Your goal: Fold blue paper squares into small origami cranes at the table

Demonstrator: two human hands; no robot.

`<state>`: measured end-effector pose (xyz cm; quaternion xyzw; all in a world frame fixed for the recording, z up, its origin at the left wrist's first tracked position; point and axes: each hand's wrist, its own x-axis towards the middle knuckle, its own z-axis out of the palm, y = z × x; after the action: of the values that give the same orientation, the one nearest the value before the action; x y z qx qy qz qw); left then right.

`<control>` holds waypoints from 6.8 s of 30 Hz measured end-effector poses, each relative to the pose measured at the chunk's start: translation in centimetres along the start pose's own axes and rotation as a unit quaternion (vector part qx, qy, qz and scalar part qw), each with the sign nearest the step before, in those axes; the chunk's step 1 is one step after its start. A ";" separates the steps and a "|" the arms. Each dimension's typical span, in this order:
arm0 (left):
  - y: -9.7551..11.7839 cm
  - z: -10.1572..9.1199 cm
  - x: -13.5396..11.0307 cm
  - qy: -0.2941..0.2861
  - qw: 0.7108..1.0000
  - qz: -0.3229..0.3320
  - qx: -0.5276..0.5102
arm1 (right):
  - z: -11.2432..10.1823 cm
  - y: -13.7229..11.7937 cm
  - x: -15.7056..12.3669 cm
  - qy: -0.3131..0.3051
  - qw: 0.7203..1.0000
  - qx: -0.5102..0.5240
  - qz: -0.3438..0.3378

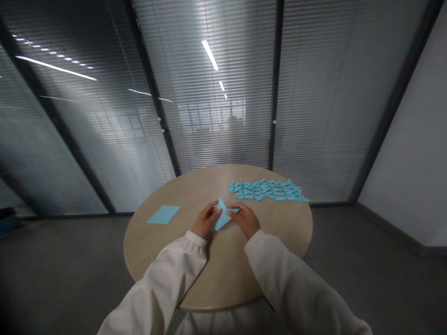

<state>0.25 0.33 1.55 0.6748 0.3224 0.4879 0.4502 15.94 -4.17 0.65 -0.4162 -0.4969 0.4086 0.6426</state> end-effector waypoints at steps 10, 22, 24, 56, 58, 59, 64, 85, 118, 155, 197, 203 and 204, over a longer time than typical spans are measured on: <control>0.3 0.3 0.0 -0.030 0.993 -0.064 -0.098 | 0.2 -0.5 -0.2 -0.015 0.999 -0.042 -0.001; 0.2 -0.1 0.0 -0.039 0.969 -0.153 -0.189 | 0.0 -0.2 -0.2 -0.020 0.999 -0.035 -0.016; 0.3 -0.1 0.0 -0.040 0.968 -0.161 -0.190 | 0.1 -0.2 -0.2 -0.020 0.999 -0.027 -0.009; 0.3 0.4 -0.1 -0.004 0.969 -0.142 -0.200 | -0.2 0.0 -0.1 0.034 0.999 -0.016 -0.010; 0.3 0.5 -0.2 0.002 0.965 -0.161 -0.205 | -0.3 0.1 0.0 0.056 0.998 -0.017 -0.013; 0.3 0.5 -0.2 -0.003 0.963 -0.175 -0.204 | -0.4 0.2 0.1 0.064 0.998 -0.016 -0.017; 0.0 0.1 -0.2 -0.036 0.967 -0.163 -0.192 | -0.6 0.4 0.3 0.079 0.995 -0.011 -0.052; 0.6 -0.7 -0.5 -0.073 0.944 0.217 0.238 | 0.0 0.2 0.0 0.032 0.980 -0.176 -0.082; 0.8 -0.4 -0.2 0.008 0.999 0.039 0.011 | -0.2 0.5 0.2 0.022 0.985 -0.139 -0.104; 0.7 0.1 0.0 -0.058 0.995 -0.006 -0.085 | -0.5 -0.2 -0.5 -0.026 0.977 -0.171 -0.124; -0.1 0.4 -0.4 -0.030 0.997 0.057 0.038 | -0.6 0.0 0.1 0.085 0.993 -0.049 -0.063; 0.9 0.0 -0.5 0.002 0.993 0.085 0.079 | -0.5 0.1 0.1 0.064 0.995 -0.027 -0.073; 1.0 0.0 -0.5 0.005 0.994 0.083 0.067 | -0.5 0.0 0.1 0.062 0.995 -0.022 -0.075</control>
<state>0.06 -0.46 2.29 0.7253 0.3000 0.5041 0.3602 16.45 -4.10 0.58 -0.4165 -0.4952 0.3217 0.6913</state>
